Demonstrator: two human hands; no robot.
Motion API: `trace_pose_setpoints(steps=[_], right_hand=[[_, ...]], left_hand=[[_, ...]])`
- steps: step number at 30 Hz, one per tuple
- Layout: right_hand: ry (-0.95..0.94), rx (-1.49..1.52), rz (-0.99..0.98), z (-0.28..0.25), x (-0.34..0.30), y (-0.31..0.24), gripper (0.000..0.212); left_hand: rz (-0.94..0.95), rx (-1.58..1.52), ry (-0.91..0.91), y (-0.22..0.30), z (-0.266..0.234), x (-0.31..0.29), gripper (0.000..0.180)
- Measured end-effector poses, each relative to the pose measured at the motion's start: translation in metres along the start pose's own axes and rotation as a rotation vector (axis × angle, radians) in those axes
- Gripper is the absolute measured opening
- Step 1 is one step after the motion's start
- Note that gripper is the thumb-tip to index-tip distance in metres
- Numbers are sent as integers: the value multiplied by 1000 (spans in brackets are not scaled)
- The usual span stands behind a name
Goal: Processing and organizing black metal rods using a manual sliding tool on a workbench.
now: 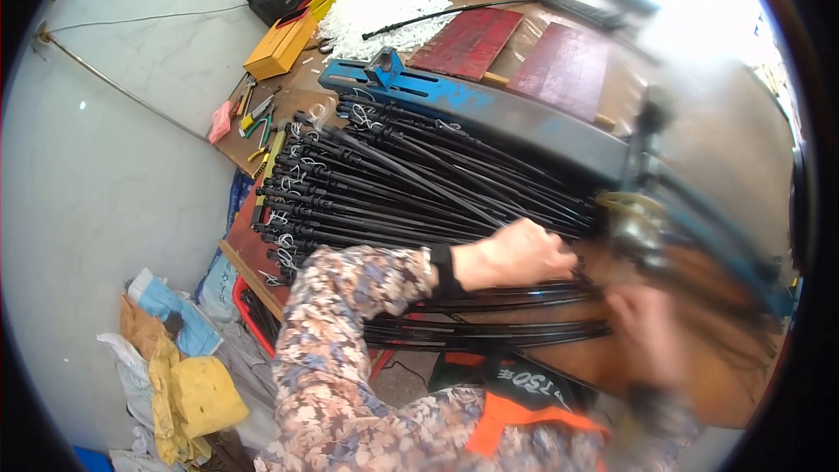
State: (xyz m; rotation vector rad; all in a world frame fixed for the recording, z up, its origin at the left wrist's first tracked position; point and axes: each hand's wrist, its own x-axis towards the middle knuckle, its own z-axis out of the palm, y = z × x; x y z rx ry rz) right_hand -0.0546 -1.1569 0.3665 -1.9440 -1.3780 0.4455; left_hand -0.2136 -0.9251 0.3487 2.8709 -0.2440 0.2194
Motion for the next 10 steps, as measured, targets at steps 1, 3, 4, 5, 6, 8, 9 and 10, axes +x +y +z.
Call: trace_pose_setpoints(steps=[1,3,4,5,6,8,9,10], right_hand=[[3,2,-8,4,1,4,10],[4,-8,55,6,-8,17,13],[17,-16,65,8,-16,25,13],[98,13,99,10,-26,33,15],[183,43,142,12,-32,38,19],[225,146,193,18,-41,43,19],[262,240,232,17,-47,46,19],[275,183,162,24,-51,60,24]], left_hand=[[-34,-8,-13,11,8,9,30],[-24,-40,23,26,18,22,26],[-5,-58,34,33,20,29,22],[16,-60,35,39,22,34,22],[-13,-50,48,45,21,38,26],[4,-51,51,57,17,44,30],[-24,-34,59,61,15,48,30],[-42,-22,62,66,10,51,30]])
